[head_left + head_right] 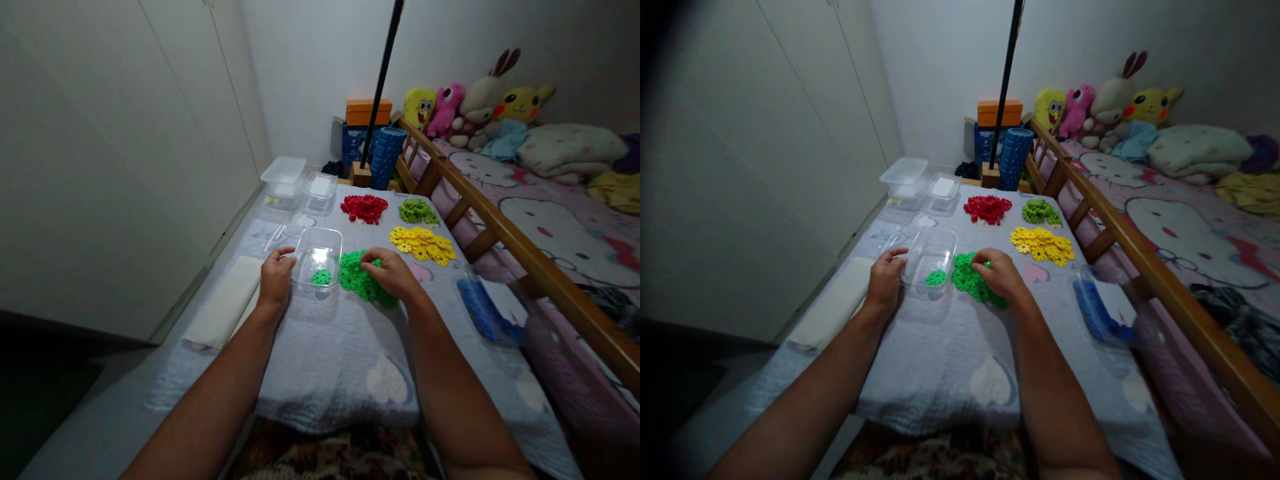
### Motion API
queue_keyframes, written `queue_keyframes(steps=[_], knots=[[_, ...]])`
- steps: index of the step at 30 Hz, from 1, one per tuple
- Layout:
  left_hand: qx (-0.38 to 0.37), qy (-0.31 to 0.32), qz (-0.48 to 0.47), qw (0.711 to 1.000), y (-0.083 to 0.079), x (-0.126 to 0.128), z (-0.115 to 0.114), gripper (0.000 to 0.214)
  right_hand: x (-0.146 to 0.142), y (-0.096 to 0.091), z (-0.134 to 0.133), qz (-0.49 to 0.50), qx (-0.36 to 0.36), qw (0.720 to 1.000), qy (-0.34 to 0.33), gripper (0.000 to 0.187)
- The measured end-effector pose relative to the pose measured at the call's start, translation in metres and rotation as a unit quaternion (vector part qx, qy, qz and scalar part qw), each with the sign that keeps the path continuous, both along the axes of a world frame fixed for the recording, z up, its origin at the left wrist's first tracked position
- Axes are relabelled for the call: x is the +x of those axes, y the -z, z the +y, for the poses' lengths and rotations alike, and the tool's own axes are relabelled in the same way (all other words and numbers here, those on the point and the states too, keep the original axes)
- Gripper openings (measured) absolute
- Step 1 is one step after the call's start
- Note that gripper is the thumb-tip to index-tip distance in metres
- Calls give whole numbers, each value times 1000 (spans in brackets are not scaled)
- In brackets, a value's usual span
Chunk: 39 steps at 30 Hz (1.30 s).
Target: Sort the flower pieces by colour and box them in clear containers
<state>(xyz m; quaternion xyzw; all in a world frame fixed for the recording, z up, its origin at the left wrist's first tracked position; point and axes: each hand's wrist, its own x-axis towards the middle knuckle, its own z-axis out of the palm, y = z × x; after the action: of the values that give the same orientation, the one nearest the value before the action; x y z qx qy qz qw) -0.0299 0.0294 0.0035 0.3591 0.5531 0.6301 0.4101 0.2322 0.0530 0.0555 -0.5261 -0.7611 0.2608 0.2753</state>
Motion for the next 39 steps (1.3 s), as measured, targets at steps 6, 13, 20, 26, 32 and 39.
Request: queue_keyframes(steps=[6,13,20,26,32,39], knots=[[-2,1,-8,1000,-3,2,-1,35,-20,-8,-5,130,86,987,35,16],[-4,0,-13,1000,-2,2,0,36,-59,-9,-17,-8,102,994,-28,10],[0,2,-16,1000,-5,3,-2,35,-67,-5,-20,-66,87,992,-59,17],[-4,2,-11,1000,-6,3,-3,35,-58,-3,-16,-65,109,992,-26,19],[-4,-3,0,1000,-5,3,-2,36,-36,5,-7,-100,118,987,52,19],[-4,-3,1,1000,-4,2,-2,35,-27,18,-12,-210,98,973,3,26]])
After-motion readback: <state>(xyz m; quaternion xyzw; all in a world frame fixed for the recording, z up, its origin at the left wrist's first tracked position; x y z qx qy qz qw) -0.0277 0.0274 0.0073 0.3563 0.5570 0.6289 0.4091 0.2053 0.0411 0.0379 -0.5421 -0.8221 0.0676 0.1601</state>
